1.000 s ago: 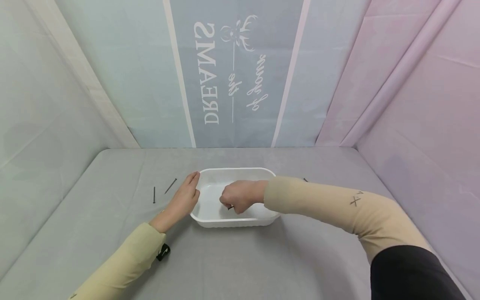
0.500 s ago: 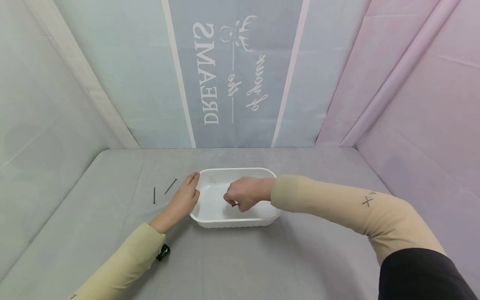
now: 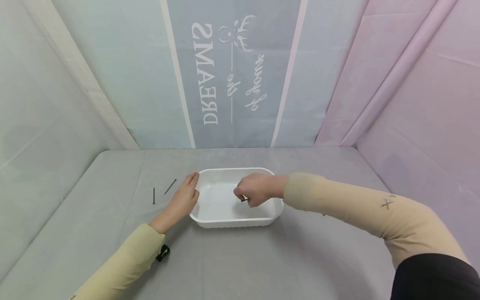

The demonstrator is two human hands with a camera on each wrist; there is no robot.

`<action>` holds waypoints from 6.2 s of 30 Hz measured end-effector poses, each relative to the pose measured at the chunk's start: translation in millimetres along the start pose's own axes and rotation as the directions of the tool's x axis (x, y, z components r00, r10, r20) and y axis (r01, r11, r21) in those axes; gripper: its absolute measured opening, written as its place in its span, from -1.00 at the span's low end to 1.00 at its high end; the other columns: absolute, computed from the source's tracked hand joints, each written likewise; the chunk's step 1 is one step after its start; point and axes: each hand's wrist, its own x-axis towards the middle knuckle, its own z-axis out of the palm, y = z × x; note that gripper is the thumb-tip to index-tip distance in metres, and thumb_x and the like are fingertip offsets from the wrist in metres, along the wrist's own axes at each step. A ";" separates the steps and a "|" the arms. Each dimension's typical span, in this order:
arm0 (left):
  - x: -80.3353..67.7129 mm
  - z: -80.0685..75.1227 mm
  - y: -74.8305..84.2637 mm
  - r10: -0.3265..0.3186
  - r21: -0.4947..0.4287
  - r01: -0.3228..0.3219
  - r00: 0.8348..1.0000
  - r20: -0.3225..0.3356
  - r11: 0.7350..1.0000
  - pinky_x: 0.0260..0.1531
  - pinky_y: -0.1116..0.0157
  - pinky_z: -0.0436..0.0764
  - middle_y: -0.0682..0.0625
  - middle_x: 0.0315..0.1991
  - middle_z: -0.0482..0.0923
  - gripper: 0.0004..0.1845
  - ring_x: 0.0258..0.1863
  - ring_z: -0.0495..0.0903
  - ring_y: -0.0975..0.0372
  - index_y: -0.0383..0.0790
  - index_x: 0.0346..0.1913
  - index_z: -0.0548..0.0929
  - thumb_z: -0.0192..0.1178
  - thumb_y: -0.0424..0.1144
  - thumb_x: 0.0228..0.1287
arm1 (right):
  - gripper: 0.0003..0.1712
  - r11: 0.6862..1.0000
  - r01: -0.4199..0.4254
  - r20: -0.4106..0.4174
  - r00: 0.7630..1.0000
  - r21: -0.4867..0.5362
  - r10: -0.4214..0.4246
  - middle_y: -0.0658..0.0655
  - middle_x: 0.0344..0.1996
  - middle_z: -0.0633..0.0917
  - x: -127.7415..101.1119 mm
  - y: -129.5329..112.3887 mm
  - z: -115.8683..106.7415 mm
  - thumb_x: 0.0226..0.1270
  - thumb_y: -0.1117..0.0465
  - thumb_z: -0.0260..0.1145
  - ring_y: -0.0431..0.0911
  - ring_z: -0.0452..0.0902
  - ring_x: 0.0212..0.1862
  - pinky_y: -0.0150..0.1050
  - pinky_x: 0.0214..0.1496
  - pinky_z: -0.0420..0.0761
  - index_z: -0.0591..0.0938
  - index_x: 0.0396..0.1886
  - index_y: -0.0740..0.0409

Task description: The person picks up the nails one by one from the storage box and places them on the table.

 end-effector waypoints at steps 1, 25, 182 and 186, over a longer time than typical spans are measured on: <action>-0.2 0.1 -0.3 0.001 0.000 -0.001 1.000 -0.001 1.000 0.20 0.02 0.30 -0.40 0.28 0.11 -0.46 0.27 0.17 -0.14 -0.61 0.28 0.11 -0.10 -0.49 0.25 | -0.77 1.000 -0.001 -0.008 1.000 0.002 0.001 -0.15 -0.49 0.55 -1.3 0.7 0.4 -0.04 0.40 0.14 -0.26 0.38 -0.48 -0.41 -0.50 0.39 0.60 -0.38 0.05; -5.3 1.2 -1.4 0.015 0.005 -0.015 1.000 -0.008 1.000 0.19 0.03 0.31 -0.39 0.28 0.12 -0.46 0.26 0.18 -0.13 -0.59 0.29 0.12 -0.11 -0.49 0.25 | -0.77 0.991 -0.027 -0.146 0.988 0.132 0.046 -0.10 -0.57 0.49 -32.8 15.7 0.6 -0.10 0.46 0.10 -0.23 0.35 -0.52 -0.41 -0.51 0.39 0.57 -0.45 0.12; -2.6 -4.0 -0.9 -0.011 -0.014 0.011 1.000 0.025 1.000 0.21 0.02 0.28 -0.38 0.30 0.09 -0.47 0.28 0.15 -0.13 -0.58 0.30 0.10 -0.13 -0.47 0.27 | -0.75 0.260 -0.668 0.064 0.419 0.697 0.906 0.05 -0.88 0.50 -153.3 141.4 119.4 0.02 0.27 0.20 -0.14 0.47 -0.75 -0.38 -0.65 0.39 0.52 -0.77 0.28; -2.9 -4.0 -0.5 -0.011 -0.007 0.011 1.000 0.022 1.000 0.21 0.02 0.29 -0.38 0.30 0.09 -0.47 0.28 0.15 -0.13 -0.58 0.30 0.10 -0.13 -0.47 0.27 | -0.76 0.250 -0.678 0.069 0.406 0.691 0.911 0.04 -0.88 0.50 -151.6 141.3 120.9 0.01 0.27 0.18 -0.15 0.47 -0.76 -0.39 -0.65 0.39 0.49 -0.77 0.25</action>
